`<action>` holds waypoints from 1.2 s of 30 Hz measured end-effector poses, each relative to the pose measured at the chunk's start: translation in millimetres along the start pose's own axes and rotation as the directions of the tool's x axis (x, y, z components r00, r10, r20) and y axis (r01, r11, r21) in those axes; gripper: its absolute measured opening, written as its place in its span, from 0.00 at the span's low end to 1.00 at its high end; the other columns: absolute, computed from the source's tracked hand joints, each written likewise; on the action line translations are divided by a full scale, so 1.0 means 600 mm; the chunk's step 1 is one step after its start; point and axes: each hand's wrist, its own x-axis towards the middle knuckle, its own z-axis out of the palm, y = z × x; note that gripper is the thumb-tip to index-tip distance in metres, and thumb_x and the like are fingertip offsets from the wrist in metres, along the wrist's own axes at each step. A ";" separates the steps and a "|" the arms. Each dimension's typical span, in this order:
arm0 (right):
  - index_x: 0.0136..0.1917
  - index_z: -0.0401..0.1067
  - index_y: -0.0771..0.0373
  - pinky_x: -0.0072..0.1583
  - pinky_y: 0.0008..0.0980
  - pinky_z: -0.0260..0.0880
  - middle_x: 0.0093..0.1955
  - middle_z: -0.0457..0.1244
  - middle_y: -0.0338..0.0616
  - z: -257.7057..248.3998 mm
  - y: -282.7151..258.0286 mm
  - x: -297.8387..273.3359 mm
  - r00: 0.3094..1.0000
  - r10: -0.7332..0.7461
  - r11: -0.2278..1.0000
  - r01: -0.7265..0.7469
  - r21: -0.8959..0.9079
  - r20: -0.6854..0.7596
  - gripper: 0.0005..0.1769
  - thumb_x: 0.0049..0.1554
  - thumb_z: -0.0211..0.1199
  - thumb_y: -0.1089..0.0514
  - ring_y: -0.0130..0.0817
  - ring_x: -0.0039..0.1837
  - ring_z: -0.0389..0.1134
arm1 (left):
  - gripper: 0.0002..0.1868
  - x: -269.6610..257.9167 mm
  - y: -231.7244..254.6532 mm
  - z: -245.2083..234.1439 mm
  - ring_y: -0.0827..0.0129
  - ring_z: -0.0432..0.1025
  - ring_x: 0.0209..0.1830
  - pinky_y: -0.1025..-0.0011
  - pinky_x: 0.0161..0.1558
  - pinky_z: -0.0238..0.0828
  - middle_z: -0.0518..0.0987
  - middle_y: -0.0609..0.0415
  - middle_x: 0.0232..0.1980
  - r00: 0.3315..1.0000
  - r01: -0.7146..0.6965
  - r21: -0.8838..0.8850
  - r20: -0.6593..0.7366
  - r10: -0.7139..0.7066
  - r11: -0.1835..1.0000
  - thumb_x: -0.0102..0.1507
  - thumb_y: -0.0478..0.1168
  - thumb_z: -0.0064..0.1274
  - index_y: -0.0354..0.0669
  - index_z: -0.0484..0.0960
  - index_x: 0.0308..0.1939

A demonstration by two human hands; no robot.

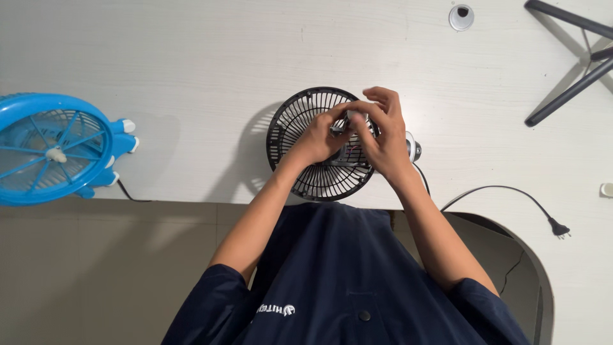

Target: The person uses a screwdriver to fasten screws into the central hub of a small electric fan placed on a white table. They repeatedly pick up screws from the table and tighten them into the fan's motor housing.

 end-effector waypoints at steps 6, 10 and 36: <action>0.61 0.74 0.61 0.57 0.41 0.71 0.58 0.65 0.46 0.007 0.004 -0.009 0.998 0.060 0.998 -0.059 -0.029 0.005 0.12 0.64 0.62 0.67 0.44 0.60 0.67 | 0.25 0.017 0.001 0.024 0.62 0.80 0.48 0.68 0.51 0.81 0.82 0.51 0.47 0.987 0.028 0.014 -0.162 -0.026 1.000 0.57 0.36 0.69 0.43 0.77 0.55; 0.62 0.74 0.61 0.62 0.42 0.71 0.59 0.67 0.43 0.010 0.008 -0.016 1.000 0.012 0.998 -0.011 -0.059 0.026 0.14 0.65 0.57 0.70 0.44 0.64 0.67 | 0.24 0.011 0.006 0.017 0.55 0.78 0.54 0.64 0.55 0.76 0.81 0.43 0.52 0.959 -0.247 -0.008 -0.148 0.243 0.969 0.59 0.32 0.65 0.37 0.75 0.58; 0.66 0.70 0.59 0.66 0.37 0.72 0.65 0.65 0.46 -0.002 0.009 -0.017 0.991 0.133 0.985 -0.130 0.114 -0.018 0.15 0.66 0.61 0.62 0.39 0.65 0.69 | 0.33 0.015 -0.013 0.036 0.57 0.75 0.58 0.63 0.57 0.75 0.78 0.46 0.57 0.989 -0.093 0.066 -0.110 0.100 0.993 0.60 0.33 0.66 0.39 0.69 0.67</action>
